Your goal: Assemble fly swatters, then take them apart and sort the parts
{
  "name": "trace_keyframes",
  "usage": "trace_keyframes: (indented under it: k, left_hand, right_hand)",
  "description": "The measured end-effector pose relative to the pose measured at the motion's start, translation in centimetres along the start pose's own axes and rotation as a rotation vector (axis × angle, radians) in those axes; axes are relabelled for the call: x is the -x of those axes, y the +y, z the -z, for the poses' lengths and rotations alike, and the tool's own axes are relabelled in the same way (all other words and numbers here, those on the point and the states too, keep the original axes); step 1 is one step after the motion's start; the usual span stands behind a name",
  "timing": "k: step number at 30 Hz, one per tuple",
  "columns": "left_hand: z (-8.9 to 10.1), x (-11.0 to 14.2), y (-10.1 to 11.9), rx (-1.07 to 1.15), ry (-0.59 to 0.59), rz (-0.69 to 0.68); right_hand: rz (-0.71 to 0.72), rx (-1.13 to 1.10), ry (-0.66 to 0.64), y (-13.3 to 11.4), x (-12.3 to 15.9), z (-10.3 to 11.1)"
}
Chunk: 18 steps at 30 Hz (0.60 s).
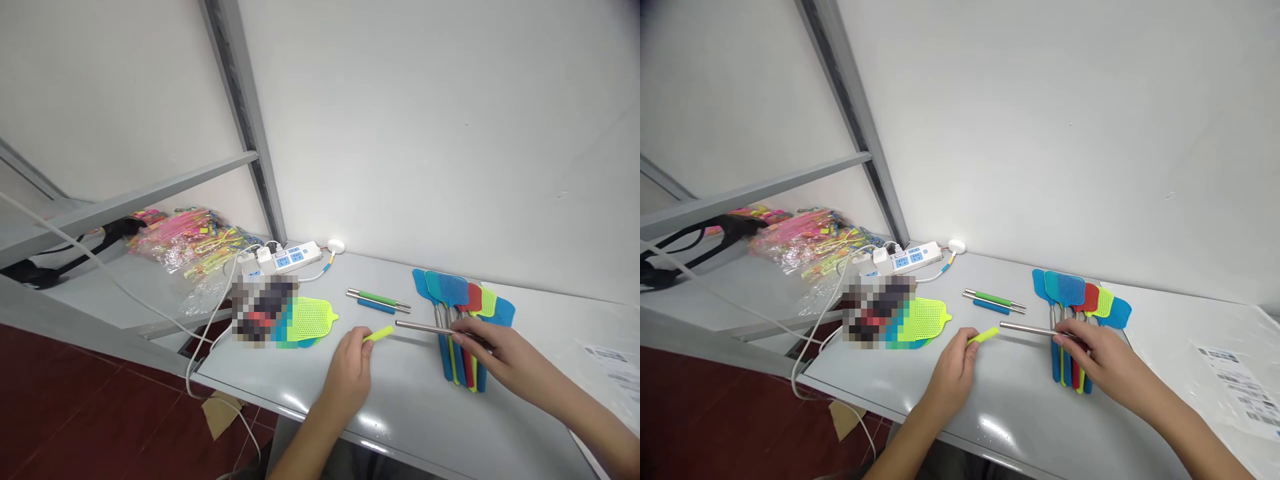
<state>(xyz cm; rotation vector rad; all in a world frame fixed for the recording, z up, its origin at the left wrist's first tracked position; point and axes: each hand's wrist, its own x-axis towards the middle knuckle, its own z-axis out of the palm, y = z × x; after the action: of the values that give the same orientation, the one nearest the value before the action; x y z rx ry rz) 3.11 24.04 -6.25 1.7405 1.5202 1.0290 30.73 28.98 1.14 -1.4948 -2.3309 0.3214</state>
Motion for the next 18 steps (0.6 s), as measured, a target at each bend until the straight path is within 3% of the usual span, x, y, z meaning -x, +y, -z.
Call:
trace_keyframes:
  k: [3,9,14,18]
  left_hand:
    - [0.4,-0.1,0.2,0.049,-0.005,-0.004]
    - [0.3,-0.5,0.0,-0.014,0.013,-0.128]
    - [0.3,-0.4,0.0,-0.082,-0.010,-0.189]
    - [0.0,-0.3,0.2,-0.189,-0.068,-0.304]
  right_hand:
    - [0.028,-0.058,-0.181,0.0,0.7,0.2]
    - [0.100,0.012,-0.151,0.1,0.2,1.0]
    - [0.116,0.035,-0.202,0.2,-0.3,2.1]
    - [0.169,0.104,-0.246,-1.3,-0.5,1.6]
